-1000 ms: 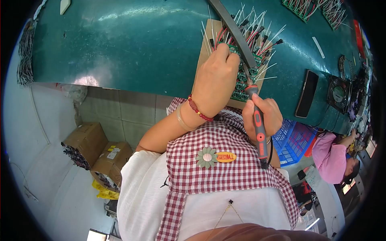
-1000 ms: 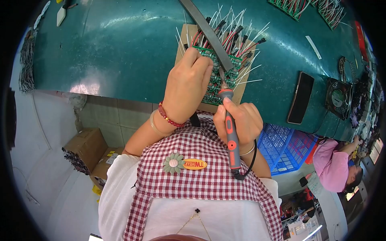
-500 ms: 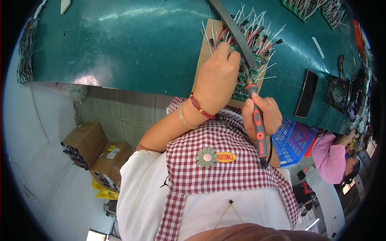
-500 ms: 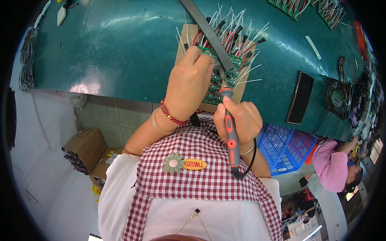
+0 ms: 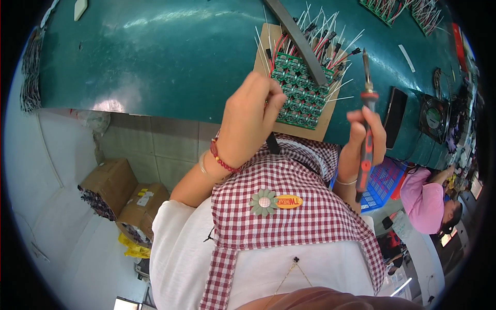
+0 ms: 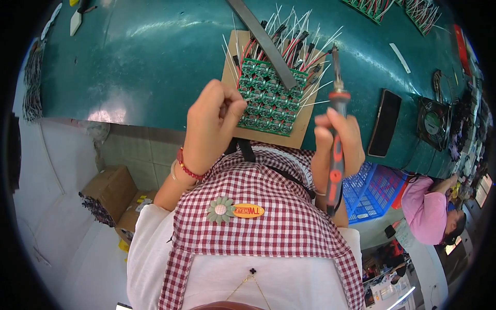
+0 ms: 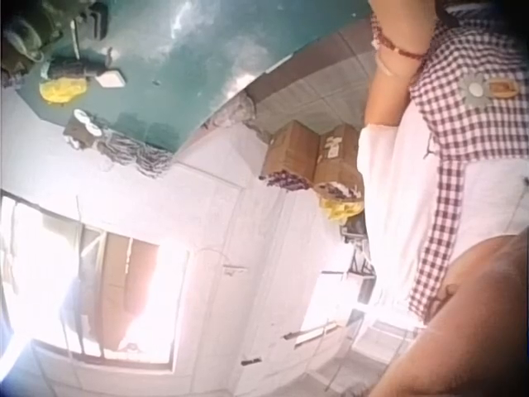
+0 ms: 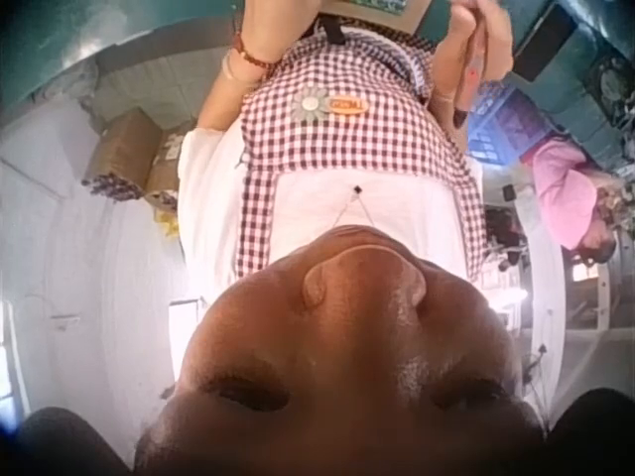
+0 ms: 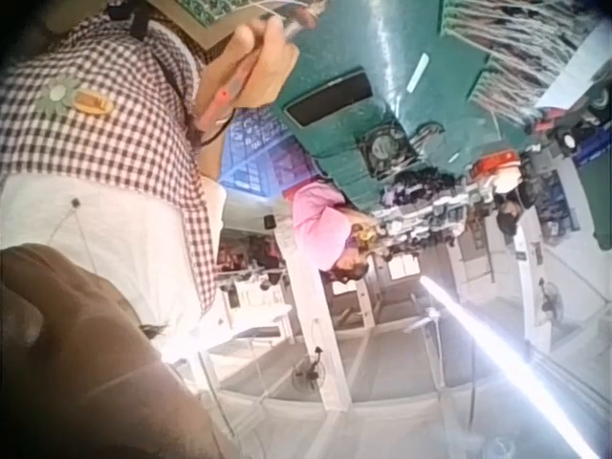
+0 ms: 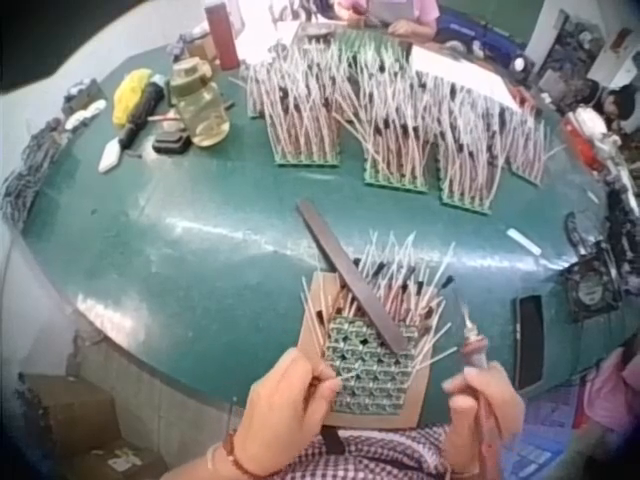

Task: The person solders wire connections on a circuit board array using a soldering iron, removes the board from a cardboard jig, places another circuit board onto the jig, and solders contacts across the board using solder wire and the soldering iron.

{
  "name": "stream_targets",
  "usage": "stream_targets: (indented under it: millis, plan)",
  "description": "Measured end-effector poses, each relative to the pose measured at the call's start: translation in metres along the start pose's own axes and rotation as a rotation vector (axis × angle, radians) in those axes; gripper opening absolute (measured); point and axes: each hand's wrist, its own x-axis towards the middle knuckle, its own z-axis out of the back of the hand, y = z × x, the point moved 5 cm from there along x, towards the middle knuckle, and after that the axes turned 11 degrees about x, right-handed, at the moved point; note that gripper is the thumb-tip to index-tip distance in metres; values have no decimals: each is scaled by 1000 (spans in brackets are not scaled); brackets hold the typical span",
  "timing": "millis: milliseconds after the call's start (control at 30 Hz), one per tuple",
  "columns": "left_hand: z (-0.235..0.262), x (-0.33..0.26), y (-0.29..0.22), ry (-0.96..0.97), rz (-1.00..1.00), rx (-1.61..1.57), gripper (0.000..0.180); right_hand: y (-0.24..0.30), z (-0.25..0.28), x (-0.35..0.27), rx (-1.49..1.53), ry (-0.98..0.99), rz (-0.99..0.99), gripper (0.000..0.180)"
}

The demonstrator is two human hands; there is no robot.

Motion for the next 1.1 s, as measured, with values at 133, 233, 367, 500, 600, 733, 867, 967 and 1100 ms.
stream_targets:
  millis: [133,233,367,500,600,733,867,967,1100]
  plan:
    - [-9,-18,-14,47,-181,130,19,-21,-22,22,-256,174,-46,31]
    - [-18,-19,-25,31,-371,326,22,-23,-44,31,-309,288,111,33]
    - [-31,-16,-21,87,-422,445,20,-27,-48,35,-345,350,127,36]
    - [-32,-15,-26,79,-417,486,19,-34,-50,34,-326,325,125,33]
    - [-32,-12,-30,65,-409,472,18,-33,-48,40,-305,313,160,33]
    - [-34,-10,-30,70,-362,414,19,-38,-33,59,-344,281,201,35]
    - [-37,-7,-29,-5,-301,393,20,-64,-18,70,-329,296,204,35]
    - [-33,-1,-32,-71,-244,407,21,-68,-17,69,-322,305,228,34]
    - [-36,6,-30,-156,-234,455,19,-50,6,68,-167,179,106,30]
